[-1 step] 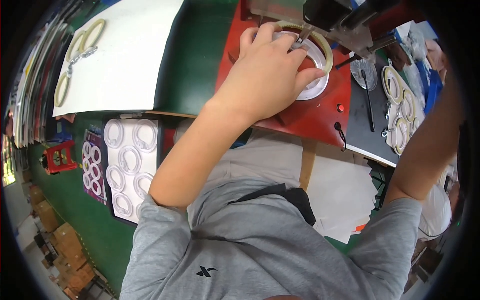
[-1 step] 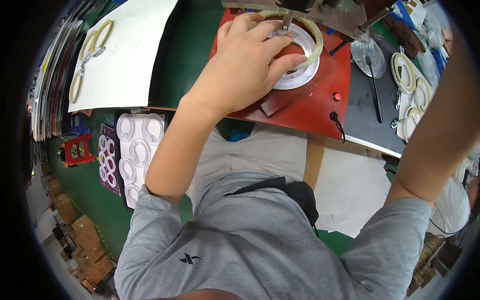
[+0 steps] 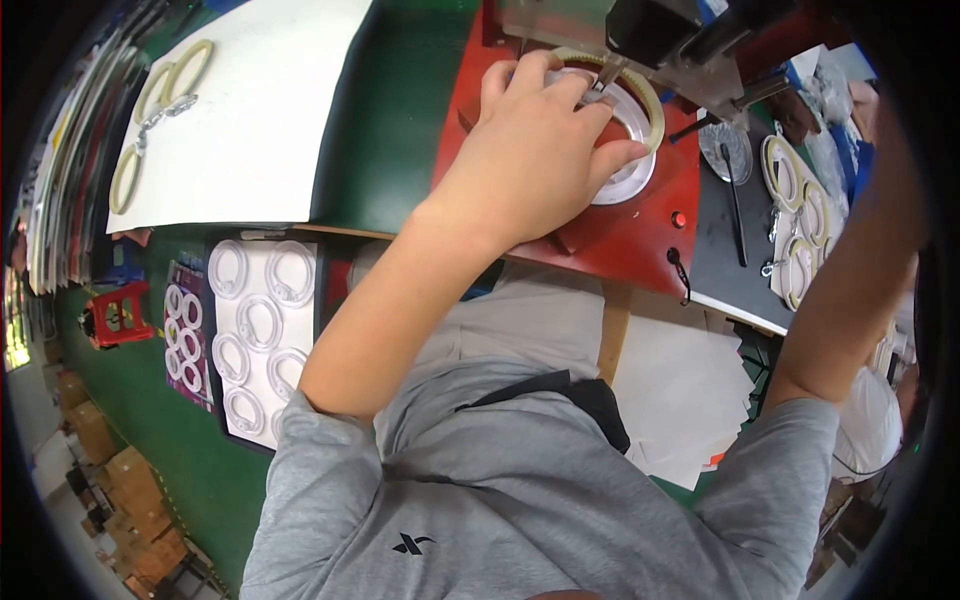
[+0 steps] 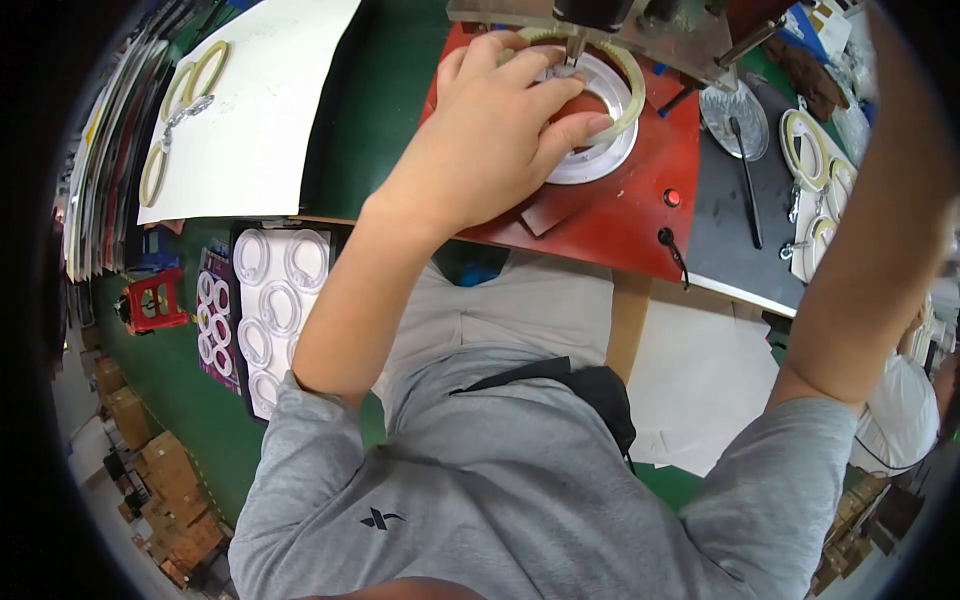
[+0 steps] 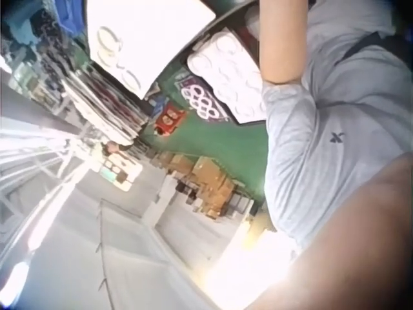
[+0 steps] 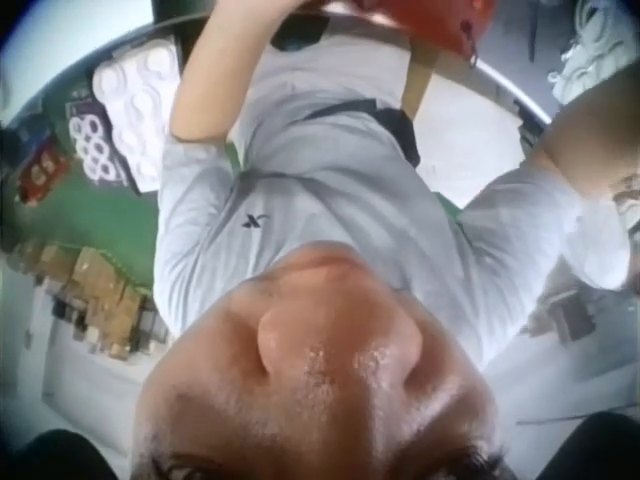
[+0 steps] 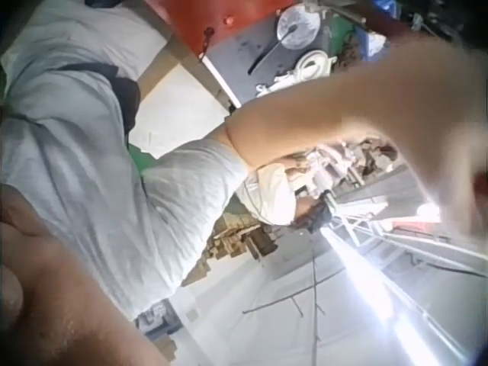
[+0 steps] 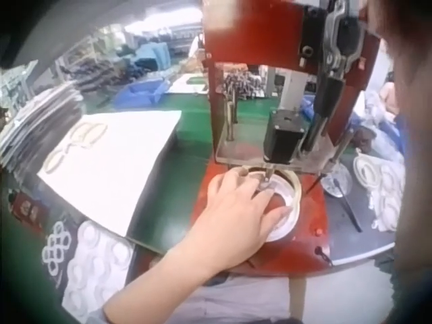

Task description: The person assembles circular plastic electronic components by installing internal gears into a plastic housing and applying adhesive tape to secure parts. The assembly is performed using an assembly press and a pick tool.

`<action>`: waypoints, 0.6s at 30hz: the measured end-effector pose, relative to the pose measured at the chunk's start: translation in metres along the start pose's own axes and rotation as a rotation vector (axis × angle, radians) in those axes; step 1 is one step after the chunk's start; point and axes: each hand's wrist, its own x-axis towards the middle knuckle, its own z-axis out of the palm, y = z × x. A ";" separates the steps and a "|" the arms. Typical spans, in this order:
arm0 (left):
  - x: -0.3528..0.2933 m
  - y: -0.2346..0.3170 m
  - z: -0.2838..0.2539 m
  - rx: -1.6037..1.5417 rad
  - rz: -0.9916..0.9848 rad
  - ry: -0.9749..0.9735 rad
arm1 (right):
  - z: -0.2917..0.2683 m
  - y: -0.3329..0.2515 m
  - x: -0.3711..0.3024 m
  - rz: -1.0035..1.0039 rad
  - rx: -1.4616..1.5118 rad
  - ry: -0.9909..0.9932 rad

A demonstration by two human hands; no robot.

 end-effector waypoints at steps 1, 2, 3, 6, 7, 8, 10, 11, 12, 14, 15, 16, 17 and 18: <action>0.002 0.011 0.003 -0.090 0.050 0.044 | -0.038 -0.055 0.023 -0.039 -0.098 0.008; -0.008 0.006 -0.004 -0.100 0.041 0.051 | 0.037 -0.180 0.025 -0.078 -0.109 0.012; -0.013 0.009 -0.009 -0.160 0.055 0.095 | 0.068 -0.262 0.038 -0.133 -0.158 0.012; -0.040 0.002 -0.027 -0.256 0.055 0.179 | 0.221 -0.453 0.021 -0.266 -0.164 0.043; -0.056 -0.009 -0.034 -0.265 0.024 0.228 | 0.258 -0.486 0.012 -0.304 -0.104 0.064; -0.069 -0.011 -0.044 -0.383 -0.003 0.297 | 0.267 -0.491 0.022 -0.351 -0.074 0.084; -0.098 -0.016 -0.055 -0.531 -0.084 0.435 | 0.253 -0.490 -0.007 -0.450 -0.106 0.067; -0.117 -0.015 -0.061 -0.584 -0.146 0.487 | 0.239 -0.470 -0.039 -0.428 -0.099 0.084; -0.142 -0.016 -0.061 -0.620 -0.221 0.536 | 0.223 -0.459 -0.074 -0.232 -0.120 -0.046; -0.186 -0.005 -0.048 -0.667 -0.352 0.579 | 0.195 -0.452 -0.117 0.069 -0.406 -0.347; -0.209 0.000 -0.036 -0.701 -0.435 0.518 | 0.194 -0.450 -0.127 0.117 -0.531 -0.507; -0.230 0.005 -0.025 -0.737 -0.522 0.453 | 0.189 -0.447 -0.138 0.189 -0.629 -0.636; -0.242 0.006 -0.014 -0.727 -0.522 0.465 | 0.186 -0.447 -0.148 0.197 -0.719 -0.722; -0.252 0.005 -0.003 -0.827 -0.663 0.303 | 0.185 -0.446 -0.154 0.205 -0.809 -0.807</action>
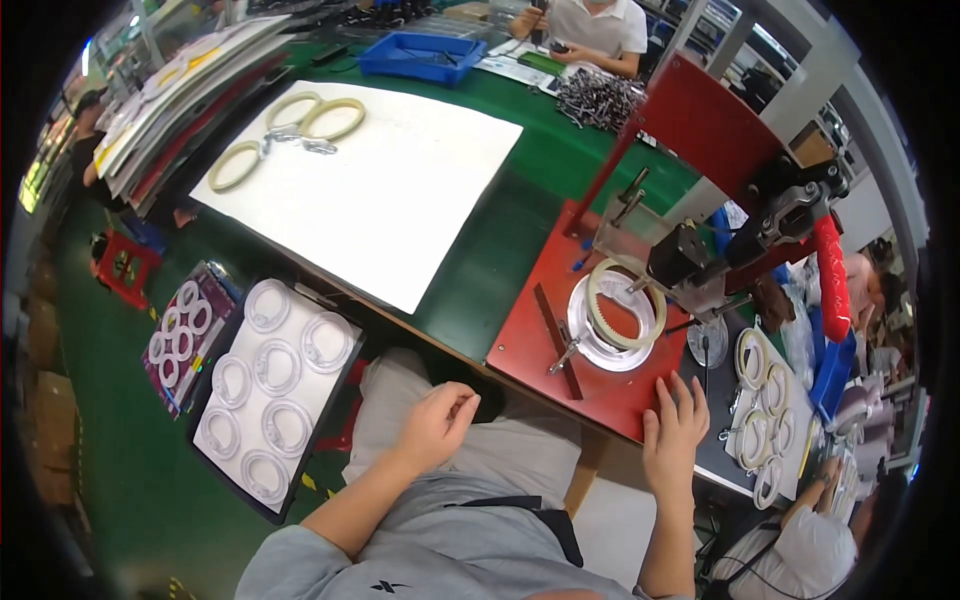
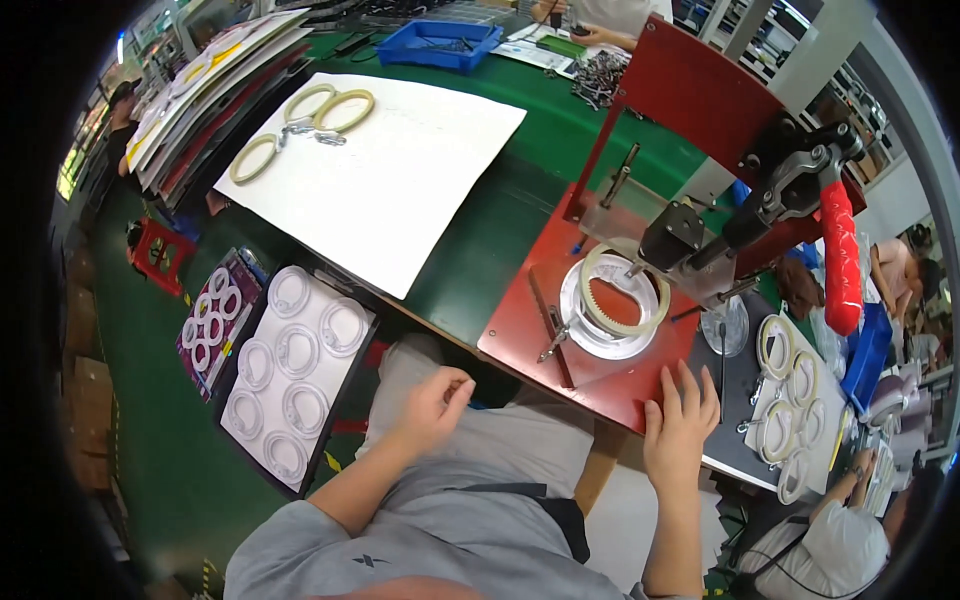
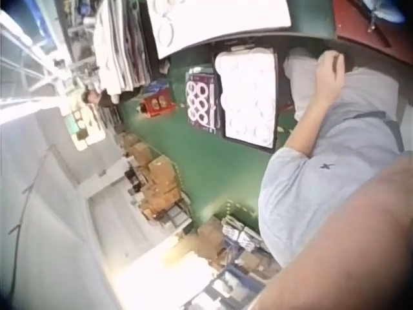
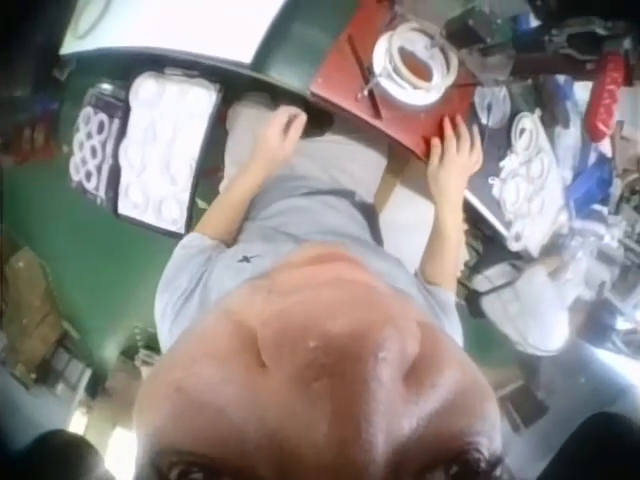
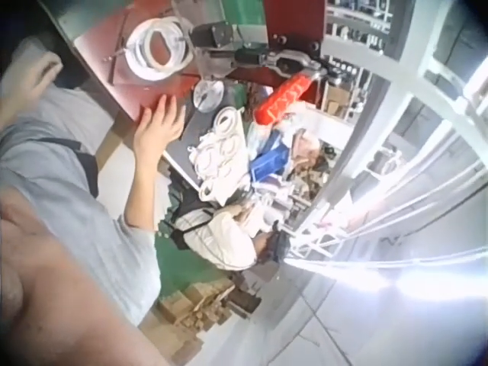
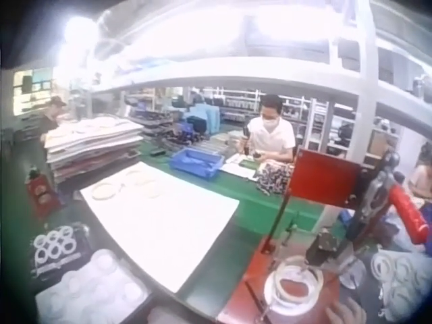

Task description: The person assembles circular plastic electronic components by installing internal gears into a plastic housing and applying adhesive tape to secure parts. The assembly is performed using an assembly press and a pick tool.

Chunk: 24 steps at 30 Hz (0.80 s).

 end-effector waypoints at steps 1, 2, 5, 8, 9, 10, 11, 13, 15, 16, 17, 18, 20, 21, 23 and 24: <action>-0.008 -0.014 0.002 -0.027 -0.204 -0.105 | 0.002 0.000 -0.001 -0.002 -0.007 -0.014; -0.016 -0.033 0.004 -0.023 -0.202 -0.089 | 0.000 -0.001 0.001 -0.017 -0.002 -0.008; -0.028 -0.078 0.010 0.076 -0.254 -0.161 | -0.005 -0.004 0.004 -0.073 -0.009 -0.012; -0.031 -0.088 0.013 0.054 -0.303 -0.086 | 0.001 -0.001 0.002 -0.100 -0.002 -0.037; -0.029 -0.090 0.012 0.177 -0.293 -0.042 | 0.001 0.002 0.001 -0.087 0.042 -0.047; -0.029 -0.088 0.008 0.303 -0.284 0.006 | 0.000 0.004 0.000 -0.078 0.091 -0.057; -0.027 -0.088 0.002 0.305 -0.282 0.017 | -0.001 0.008 -0.001 -0.087 0.093 -0.051; -0.019 -0.091 -0.011 0.539 -0.089 0.152 | -0.001 0.018 -0.002 -0.035 0.159 -0.091; -0.004 -0.093 -0.021 0.562 -0.148 0.123 | -0.002 0.025 -0.002 -0.044 0.155 -0.086; 0.001 -0.105 -0.024 0.631 -0.195 0.114 | -0.003 0.025 -0.002 -0.056 0.151 -0.087; 0.011 -0.111 -0.023 0.697 -0.243 0.100 | -0.006 0.021 -0.001 -0.060 0.150 -0.085; 0.023 -0.117 -0.023 0.695 -0.242 0.101 | -0.012 0.009 -0.001 -0.032 0.263 0.047; 0.050 -0.125 -0.021 0.754 -0.417 -0.129 | -0.020 -0.017 -0.005 -0.056 0.456 0.291; 0.057 -0.140 -0.019 0.689 -0.491 -0.133 | -0.021 -0.027 -0.010 -0.106 0.522 0.278; 0.080 -0.159 -0.015 0.783 -0.436 -0.340 | -0.020 -0.046 -0.023 -0.189 0.642 0.231; 0.081 -0.158 -0.008 0.780 -0.434 -0.350 | -0.012 -0.049 -0.031 -0.249 0.702 0.185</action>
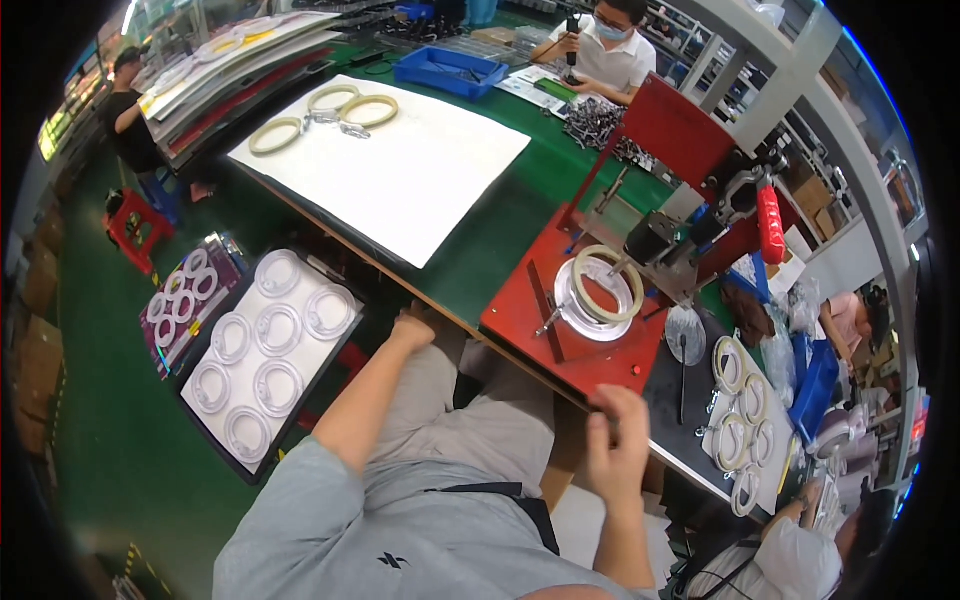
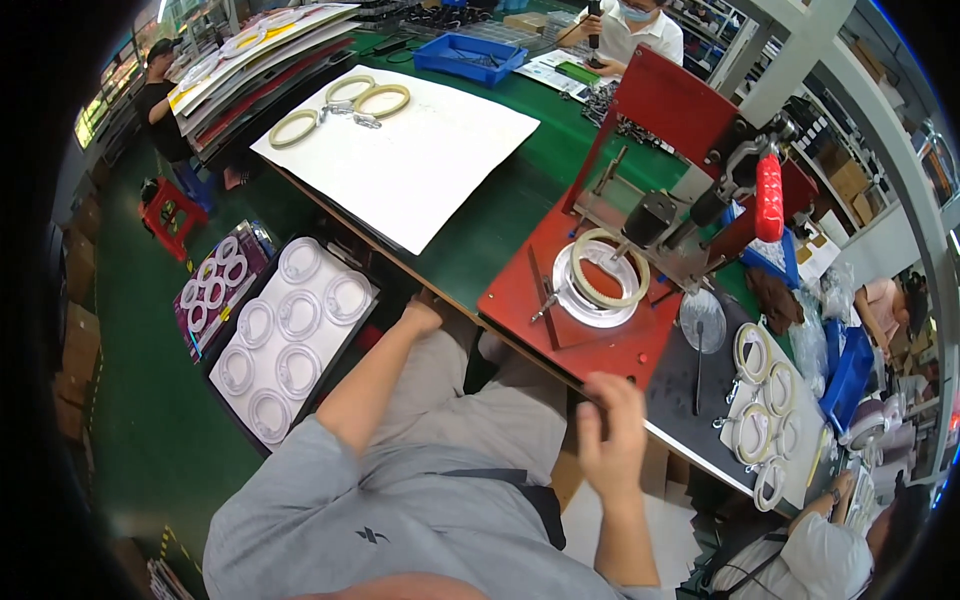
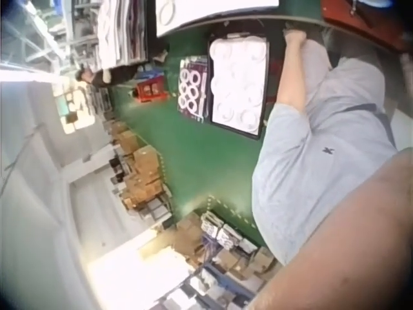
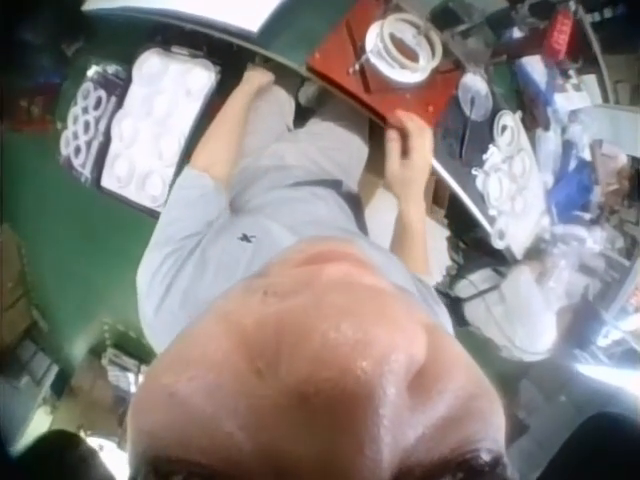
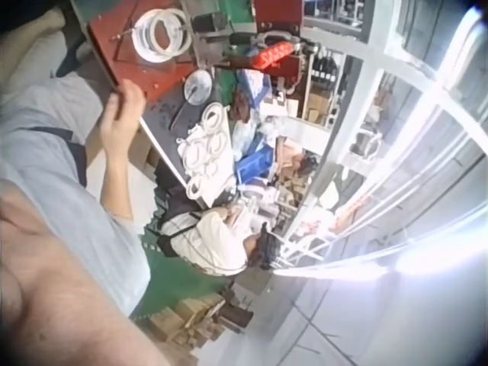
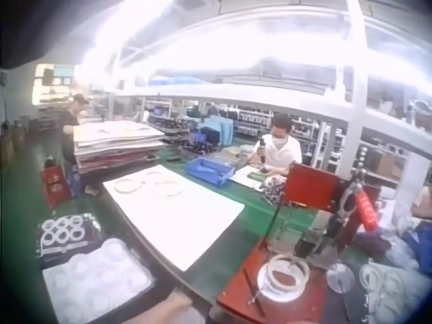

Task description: The person assembles circular plastic electronic components by installing internal gears into a plastic housing and applying adhesive tape to secure parts. The assembly is performed using an assembly press and a pick tool.

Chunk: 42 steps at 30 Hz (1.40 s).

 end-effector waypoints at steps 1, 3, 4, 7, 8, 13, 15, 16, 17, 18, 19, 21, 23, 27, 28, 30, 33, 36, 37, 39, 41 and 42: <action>-0.007 0.032 -0.011 -0.055 -0.077 0.014 | 0.006 0.002 -0.012 0.073 0.090 -0.033; -0.005 0.035 -0.002 -0.105 -0.181 0.045 | 0.017 0.004 -0.030 0.068 0.107 -0.118; 0.006 0.000 0.021 -0.233 -0.198 0.125 | 0.024 -0.005 -0.034 0.062 0.142 -0.159; 0.003 -0.001 0.033 -0.318 -0.101 0.134 | 0.035 0.001 -0.056 0.150 0.199 -0.194; -0.002 0.002 0.031 -0.277 -0.019 0.099 | 0.038 0.002 -0.059 0.154 0.200 -0.195; -0.003 -0.001 0.030 -0.054 -0.016 0.047 | 0.047 0.002 -0.057 0.089 0.200 -0.290; 0.000 -0.003 0.032 -0.025 -0.039 0.085 | 0.048 0.000 -0.054 0.109 0.195 -0.298; 0.002 -0.003 0.029 -0.041 -0.037 0.050 | 0.048 0.000 -0.052 0.125 0.191 -0.304; 0.002 -0.003 0.026 -0.056 -0.034 0.014 | 0.048 0.000 -0.052 0.126 0.188 -0.306; 0.007 -0.011 0.035 -0.059 -0.035 0.013 | 0.048 0.000 -0.053 0.142 0.182 -0.308; 0.011 -0.039 0.047 -0.023 0.002 0.023 | 0.053 -0.003 -0.050 0.136 0.197 -0.323; 0.010 -0.063 0.052 0.008 0.051 0.020 | 0.058 -0.001 -0.048 0.124 0.197 -0.350; -0.005 -0.059 0.046 -0.423 -0.040 -0.104 | 0.058 0.001 -0.049 0.139 0.184 -0.373; -0.051 -0.018 -0.024 -0.272 0.434 -0.609 | 0.056 0.010 -0.043 0.225 0.141 -0.413; -0.066 -0.016 -0.030 -0.217 0.465 -0.630 | 0.060 0.015 -0.042 0.292 0.165 -0.419; -0.073 -0.005 -0.024 -0.055 0.513 -0.490 | 0.073 0.039 -0.043 0.292 0.126 -0.380; -0.062 0.022 -0.003 0.052 0.487 -0.331 | 0.100 0.086 -0.049 0.337 0.069 -0.295; -0.050 0.036 0.032 -0.224 0.419 0.008 | 0.124 0.122 -0.047 0.429 -0.099 -0.314; -0.046 0.037 0.045 -0.231 0.421 0.004 | 0.136 0.133 -0.047 0.353 -0.289 -0.260; -0.035 0.038 0.068 -0.247 0.308 0.333 | 0.151 0.143 -0.042 0.267 -0.480 -0.209; -0.043 0.053 0.060 -0.244 0.312 0.380 | 0.160 0.147 -0.036 0.421 -0.657 -0.379; -0.047 0.057 0.058 -0.186 0.305 0.489 | 0.160 0.146 -0.032 0.431 -0.657 -0.382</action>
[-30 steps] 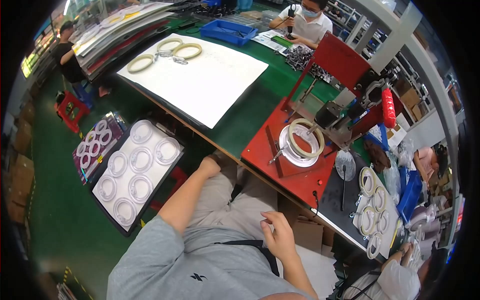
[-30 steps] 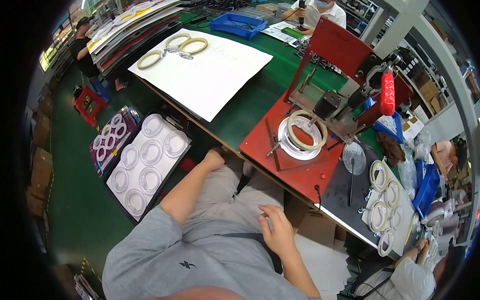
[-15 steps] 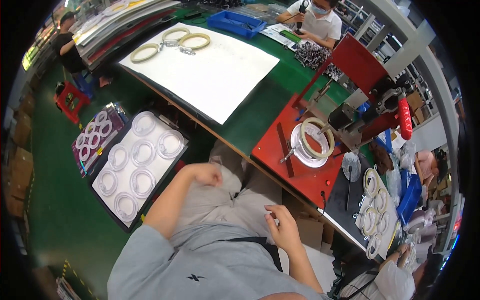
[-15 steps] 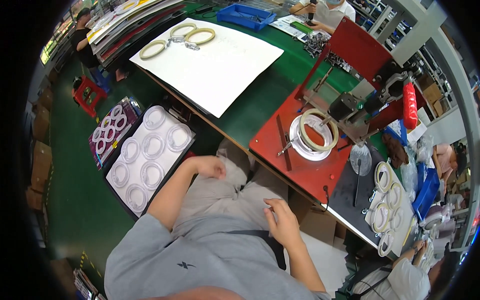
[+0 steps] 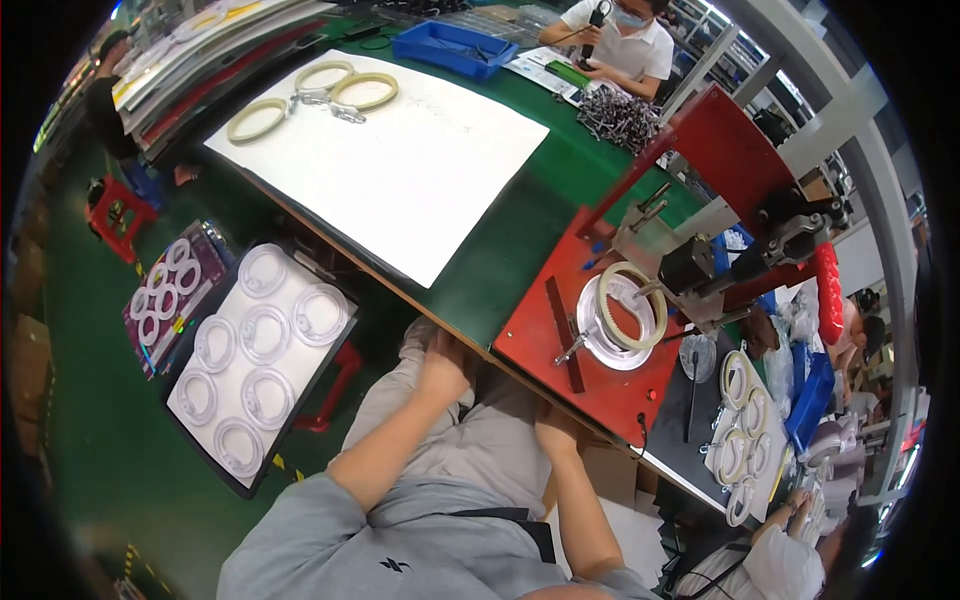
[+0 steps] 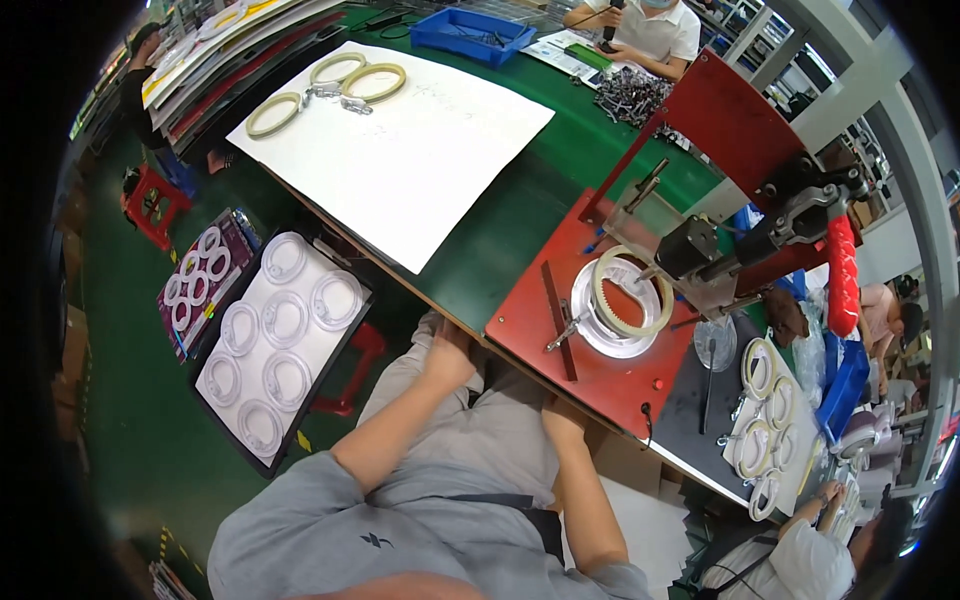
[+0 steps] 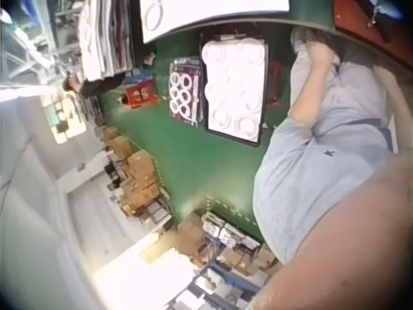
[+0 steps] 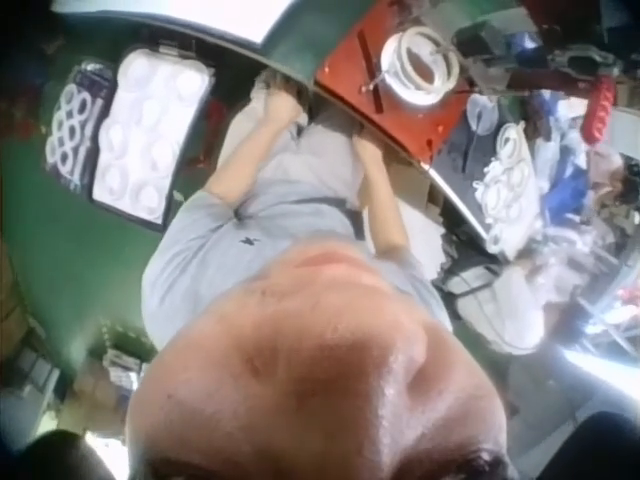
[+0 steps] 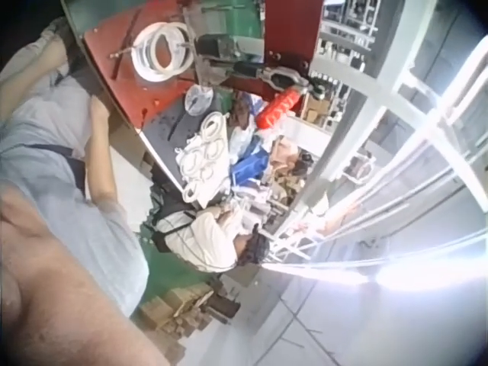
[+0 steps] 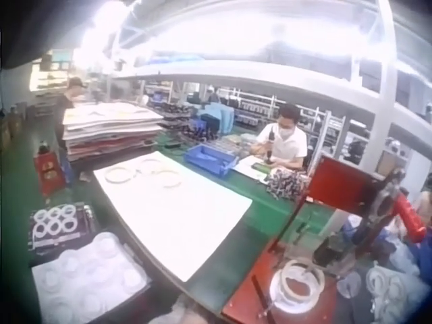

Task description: The person assembles circular plastic electronic components by installing internal gears into a plastic housing and applying adhesive tape to secure parts. The assembly is performed using an assembly press and a pick tool.

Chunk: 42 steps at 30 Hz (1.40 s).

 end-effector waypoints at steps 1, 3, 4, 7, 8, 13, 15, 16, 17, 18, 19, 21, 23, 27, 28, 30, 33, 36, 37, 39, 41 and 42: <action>0.002 0.004 -0.004 0.072 0.021 0.101 | -0.009 -0.005 0.003 0.095 0.066 -0.068; 0.009 0.013 -0.012 0.115 -0.052 0.017 | -0.008 -0.005 0.006 0.200 0.138 -0.138; 0.010 0.016 -0.013 0.158 -0.135 -0.056 | -0.008 -0.002 0.014 0.171 0.167 -0.105; -0.001 -0.026 0.020 0.247 -0.080 -0.038 | -0.005 -0.002 0.039 0.051 0.260 -0.015; -0.001 -0.033 0.024 0.251 -0.078 -0.037 | -0.004 0.004 0.042 0.019 0.292 0.023; 0.047 -0.009 -0.039 0.191 -0.122 -0.799 | 0.006 0.055 0.035 -0.106 0.437 0.214; 0.031 -0.047 -0.044 -0.098 -0.077 -0.581 | 0.011 0.065 0.024 -0.198 0.503 0.281; 0.020 -0.066 -0.041 -0.038 -0.060 -0.527 | 0.013 0.074 0.022 -0.245 0.535 0.311; 0.024 -0.053 -0.055 -0.081 -0.114 -0.619 | 0.009 0.076 0.017 -0.263 0.560 0.342; 0.031 -0.040 -0.069 -0.122 -0.170 -0.712 | 0.003 0.081 0.008 -0.248 0.558 0.336; 0.025 -0.046 -0.077 -0.247 -0.053 -0.788 | -0.031 0.057 -0.001 -0.167 0.702 -0.020; 0.013 -0.036 -0.075 -0.247 -0.072 -0.749 | -0.025 0.060 -0.014 -0.047 0.813 -0.553; 0.011 -0.021 -0.075 -0.244 -0.087 -0.708 | 0.002 0.070 -0.025 -0.069 0.830 -0.686; 0.017 -0.012 -0.055 0.171 -0.154 -0.727 | 0.003 0.041 -0.033 -0.081 0.708 -0.398; 0.015 -0.013 -0.044 0.391 -0.050 -0.735 | 0.001 0.034 -0.034 -0.080 0.714 -0.405; 0.015 0.002 -0.036 0.414 -0.073 -0.789 | -0.004 0.026 -0.045 -0.122 0.482 -0.198; 0.015 0.003 -0.010 0.415 -0.007 -0.633 | -0.063 0.008 -0.062 -0.200 0.457 -0.229; 0.035 0.029 0.012 0.398 0.180 -0.363 | -0.085 0.020 -0.070 -0.397 0.480 -0.110; 0.041 0.038 0.017 0.412 0.260 -0.271 | -0.113 0.019 -0.070 -0.465 0.634 -0.291; 0.030 0.040 0.026 0.356 0.282 -0.365 | -0.164 0.014 -0.071 -0.508 0.861 -0.545; 0.006 0.037 0.036 0.271 0.302 -0.501 | -0.205 0.008 -0.063 -0.492 0.998 -0.516; 0.005 0.033 0.042 0.238 0.315 -0.550 | -0.214 0.010 -0.060 -0.453 1.030 -0.406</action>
